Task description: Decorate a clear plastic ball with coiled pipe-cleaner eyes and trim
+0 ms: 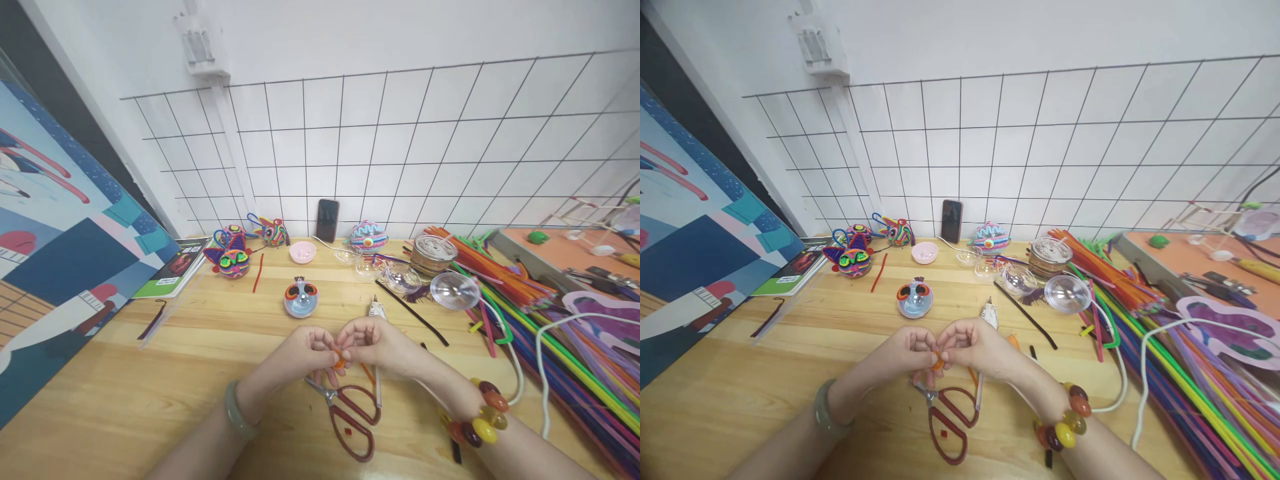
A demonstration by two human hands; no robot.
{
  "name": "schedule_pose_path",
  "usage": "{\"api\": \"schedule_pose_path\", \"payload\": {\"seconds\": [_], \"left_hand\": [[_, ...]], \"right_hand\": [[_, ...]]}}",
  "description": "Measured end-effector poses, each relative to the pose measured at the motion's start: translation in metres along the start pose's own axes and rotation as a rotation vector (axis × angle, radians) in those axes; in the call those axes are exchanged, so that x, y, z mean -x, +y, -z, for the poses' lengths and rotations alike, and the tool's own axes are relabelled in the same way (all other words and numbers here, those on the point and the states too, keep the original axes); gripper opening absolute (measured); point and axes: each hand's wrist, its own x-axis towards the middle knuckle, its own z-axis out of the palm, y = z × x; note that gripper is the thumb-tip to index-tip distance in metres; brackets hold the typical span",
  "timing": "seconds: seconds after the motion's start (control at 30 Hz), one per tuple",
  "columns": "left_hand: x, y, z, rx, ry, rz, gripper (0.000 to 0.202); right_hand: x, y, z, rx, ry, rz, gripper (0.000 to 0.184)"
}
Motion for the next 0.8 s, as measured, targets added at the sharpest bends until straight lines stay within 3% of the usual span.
{"api": "schedule_pose_path", "payload": {"seconds": [0.33,0.8], "left_hand": [[0.001,0.006,0.002,0.15,-0.005,-0.071,0.033],[-0.002,0.0,0.003,0.171,0.05,-0.147,0.035]], "right_hand": [[-0.001,0.001,0.001,-0.033,0.087,0.07,0.021],[-0.003,0.001,-0.009,-0.048,0.193,0.102,0.036]]}}
